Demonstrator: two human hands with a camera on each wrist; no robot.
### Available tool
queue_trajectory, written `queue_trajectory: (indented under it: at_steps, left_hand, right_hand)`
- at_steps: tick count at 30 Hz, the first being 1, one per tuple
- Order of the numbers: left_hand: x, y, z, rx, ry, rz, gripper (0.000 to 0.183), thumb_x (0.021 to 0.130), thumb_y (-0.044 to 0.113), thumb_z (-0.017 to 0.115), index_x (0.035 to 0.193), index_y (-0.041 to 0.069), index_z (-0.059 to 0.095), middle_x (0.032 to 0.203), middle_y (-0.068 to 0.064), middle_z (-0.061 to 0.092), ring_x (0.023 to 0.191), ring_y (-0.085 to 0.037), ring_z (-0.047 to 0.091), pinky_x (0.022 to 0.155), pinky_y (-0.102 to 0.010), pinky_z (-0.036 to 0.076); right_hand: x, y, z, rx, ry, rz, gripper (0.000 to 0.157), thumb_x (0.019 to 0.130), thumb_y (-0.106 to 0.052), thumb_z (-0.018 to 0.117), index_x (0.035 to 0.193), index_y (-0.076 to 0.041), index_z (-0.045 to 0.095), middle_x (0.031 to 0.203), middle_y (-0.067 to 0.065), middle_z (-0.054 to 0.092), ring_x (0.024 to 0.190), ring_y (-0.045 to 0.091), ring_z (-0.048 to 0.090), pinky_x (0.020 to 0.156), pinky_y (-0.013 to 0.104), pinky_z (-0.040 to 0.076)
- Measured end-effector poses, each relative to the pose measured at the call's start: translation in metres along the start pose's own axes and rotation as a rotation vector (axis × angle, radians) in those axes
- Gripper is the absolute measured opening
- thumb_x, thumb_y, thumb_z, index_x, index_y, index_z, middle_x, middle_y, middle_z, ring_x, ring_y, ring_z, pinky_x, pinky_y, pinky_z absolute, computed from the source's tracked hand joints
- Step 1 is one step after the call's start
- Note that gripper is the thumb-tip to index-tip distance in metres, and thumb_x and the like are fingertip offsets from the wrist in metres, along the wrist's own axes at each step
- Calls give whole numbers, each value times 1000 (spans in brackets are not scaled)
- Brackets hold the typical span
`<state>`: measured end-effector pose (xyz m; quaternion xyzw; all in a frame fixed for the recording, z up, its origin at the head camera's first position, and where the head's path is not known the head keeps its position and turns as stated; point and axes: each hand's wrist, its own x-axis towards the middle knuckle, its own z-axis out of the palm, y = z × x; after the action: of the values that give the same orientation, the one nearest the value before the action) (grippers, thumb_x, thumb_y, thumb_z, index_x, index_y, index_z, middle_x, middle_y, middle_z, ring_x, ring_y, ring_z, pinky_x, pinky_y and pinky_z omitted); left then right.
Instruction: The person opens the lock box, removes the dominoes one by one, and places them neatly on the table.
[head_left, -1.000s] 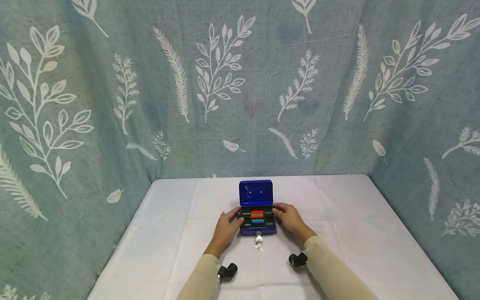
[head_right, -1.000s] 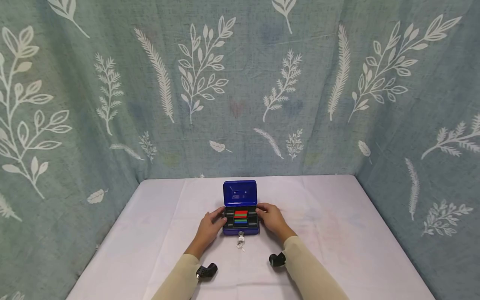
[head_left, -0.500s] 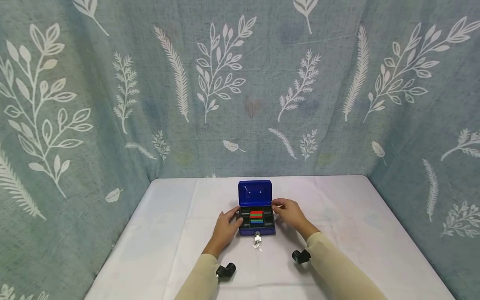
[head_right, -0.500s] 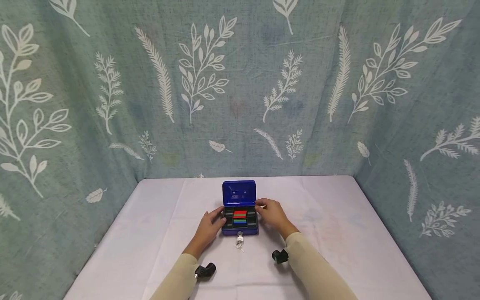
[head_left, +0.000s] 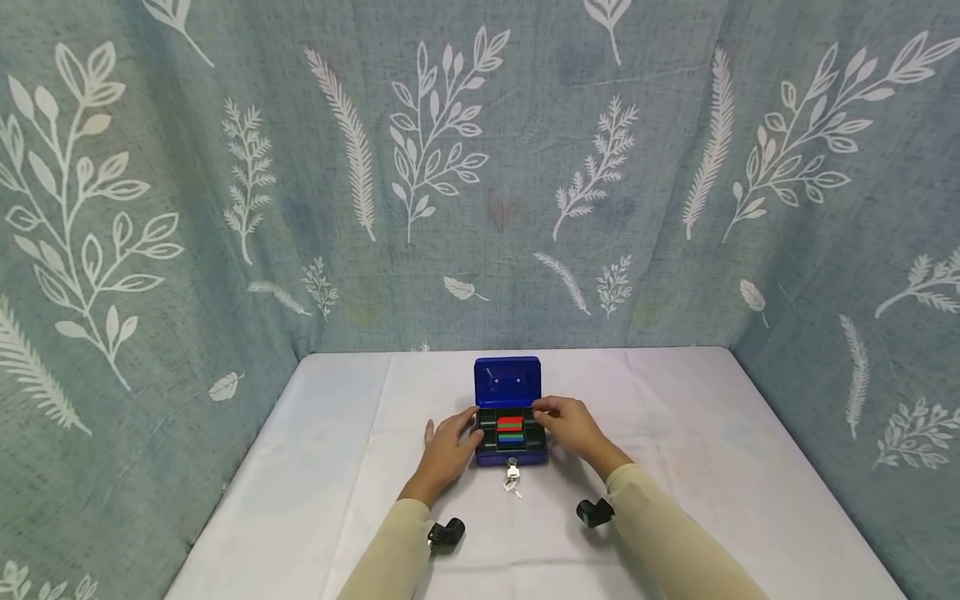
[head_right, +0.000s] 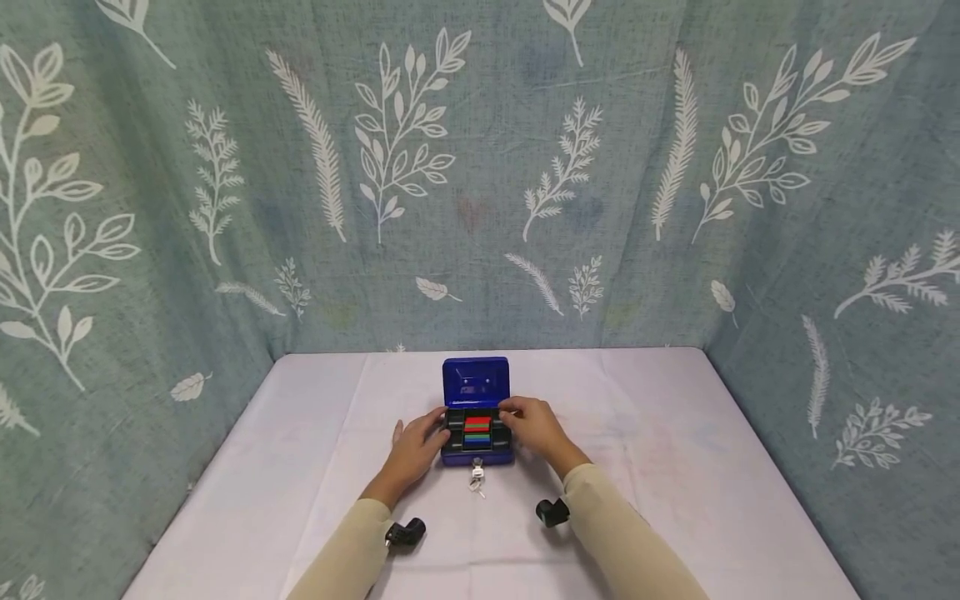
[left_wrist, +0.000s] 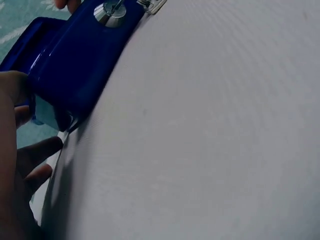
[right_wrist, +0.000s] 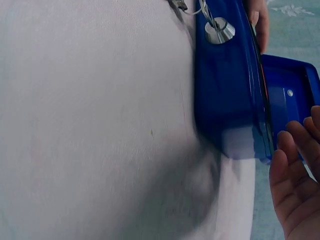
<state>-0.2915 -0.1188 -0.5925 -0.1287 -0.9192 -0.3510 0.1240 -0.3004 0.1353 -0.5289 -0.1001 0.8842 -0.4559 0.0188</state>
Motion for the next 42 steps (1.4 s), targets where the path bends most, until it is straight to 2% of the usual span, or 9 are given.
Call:
queue_trajectory:
  at_steps: [6,13,19,23,27,30,36,42]
  left_hand:
    - [1,1,0,16,8,31,49,94,38,58,140,21,55,122,1,66,126,-24,49,113,-64,7]
    - [3,1,-1,56,-6,21,50,95,40,56,141,22,53,126,1,65,128,-24,48,114,-62,7]
    - [-1,-3,0,40,10,22,50,94,41,58,140,21,54,133,-2,60,127,-26,49,114,-63,8]
    - [-2,-4,0,-1,11,42,49,95,41,58,139,22,55,133,-2,60,127,-26,50,113,-63,8]
    - [-3,-9,-1,-82,26,104,45,93,39,63,134,20,61,134,0,59,127,-25,50,111,-67,8]
    - [-2,-11,-3,-142,5,128,46,90,39,67,130,19,64,137,2,57,129,-26,47,111,-68,7]
    - [-5,-11,-8,-172,-62,69,51,86,45,70,130,22,64,141,7,53,133,-24,44,115,-61,3]
    - [-4,-10,-8,-162,-69,49,50,85,45,71,130,23,65,140,8,53,133,-20,45,116,-57,3]
  right_hand:
    - [0,-8,6,-49,-5,-24,26,95,-20,64,118,-9,69,110,0,69,103,21,62,88,42,54]
    - [3,-14,13,-97,3,-78,27,94,-20,65,119,-9,69,110,-1,69,103,19,62,91,43,53]
    - [4,-13,16,-98,-11,-105,26,94,-20,66,117,-9,70,109,-1,69,104,19,63,94,44,51]
    - [2,-13,18,-99,-23,-74,25,94,-22,65,116,-11,70,112,0,69,108,21,61,97,45,49]
    - [0,-14,19,-106,-21,-78,25,95,-22,65,116,-11,70,113,1,68,110,22,61,98,46,48]
    - [1,-14,19,-115,-23,-81,25,95,-23,64,117,-11,70,114,1,68,109,22,61,97,45,49]
    - [3,-14,23,-110,-34,-78,27,95,-23,64,118,-10,70,114,2,68,108,22,61,96,45,50]
    - [6,-15,25,-166,-34,-109,27,95,-22,65,119,-10,69,117,3,67,112,22,60,98,44,49]
